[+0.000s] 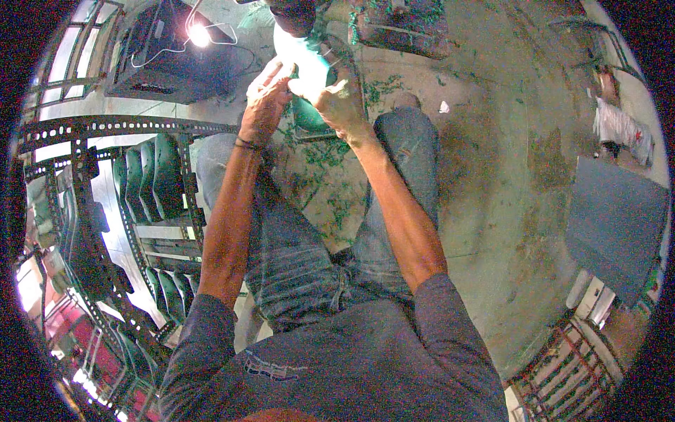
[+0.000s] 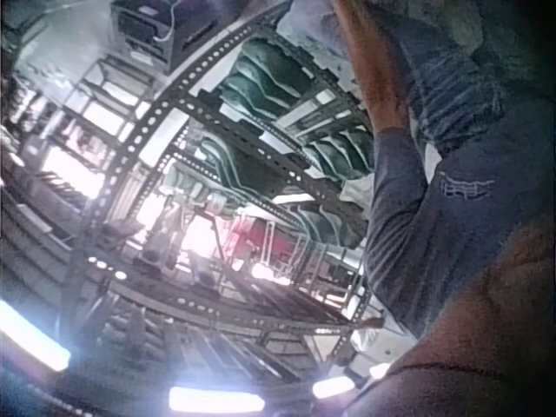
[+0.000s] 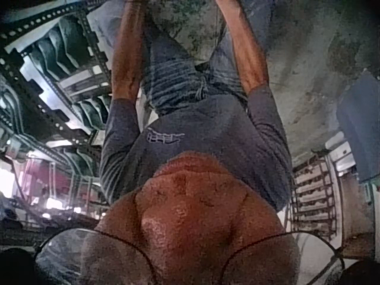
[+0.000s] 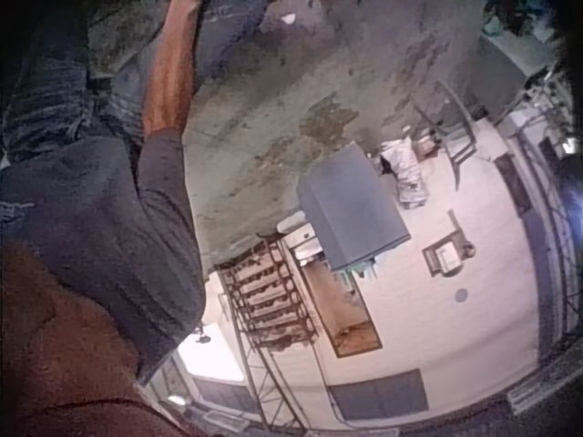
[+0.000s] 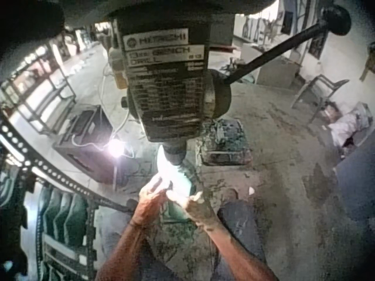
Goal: Drilling holes in green plastic shoe lasts using a stationary drill press.
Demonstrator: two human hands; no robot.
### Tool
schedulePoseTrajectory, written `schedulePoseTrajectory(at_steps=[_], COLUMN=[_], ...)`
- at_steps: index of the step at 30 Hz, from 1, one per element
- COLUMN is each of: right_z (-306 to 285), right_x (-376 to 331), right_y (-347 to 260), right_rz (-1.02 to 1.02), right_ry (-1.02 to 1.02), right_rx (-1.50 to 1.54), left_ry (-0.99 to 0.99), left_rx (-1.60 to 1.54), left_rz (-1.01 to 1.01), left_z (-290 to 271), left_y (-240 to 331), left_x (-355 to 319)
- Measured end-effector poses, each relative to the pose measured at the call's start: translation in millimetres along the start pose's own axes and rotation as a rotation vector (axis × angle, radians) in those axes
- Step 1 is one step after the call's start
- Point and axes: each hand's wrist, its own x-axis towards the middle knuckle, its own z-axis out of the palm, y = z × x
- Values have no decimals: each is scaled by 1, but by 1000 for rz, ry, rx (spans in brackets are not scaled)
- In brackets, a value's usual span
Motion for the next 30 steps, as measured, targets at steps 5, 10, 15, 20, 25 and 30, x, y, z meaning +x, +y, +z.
schedulePoseTrajectory(at_steps=[5,10,15,20,25,30], right_z=[6,-6,-18,-5,-4,-6], right_x=[-5,-1,19,16,7,8], right_y=[-27,-15,70,60,43,40], right_rz=[269,489,-331,-509,-136,-127], right_ry=[16,-70,34,114,-7,-58], right_rx=[180,12,-450,-782,-189,-213], left_ry=[84,97,-143,-60,-28,-28], left_rx=[119,32,1028,1091,1235,1124], left_rz=[-9,-104,559,553,628,596], left_z=[-2,-9,-20,-15,-15,-15], left_y=[-1,-5,-26,-24,-25,-21], left_x=[-3,0,10,9,9,6])
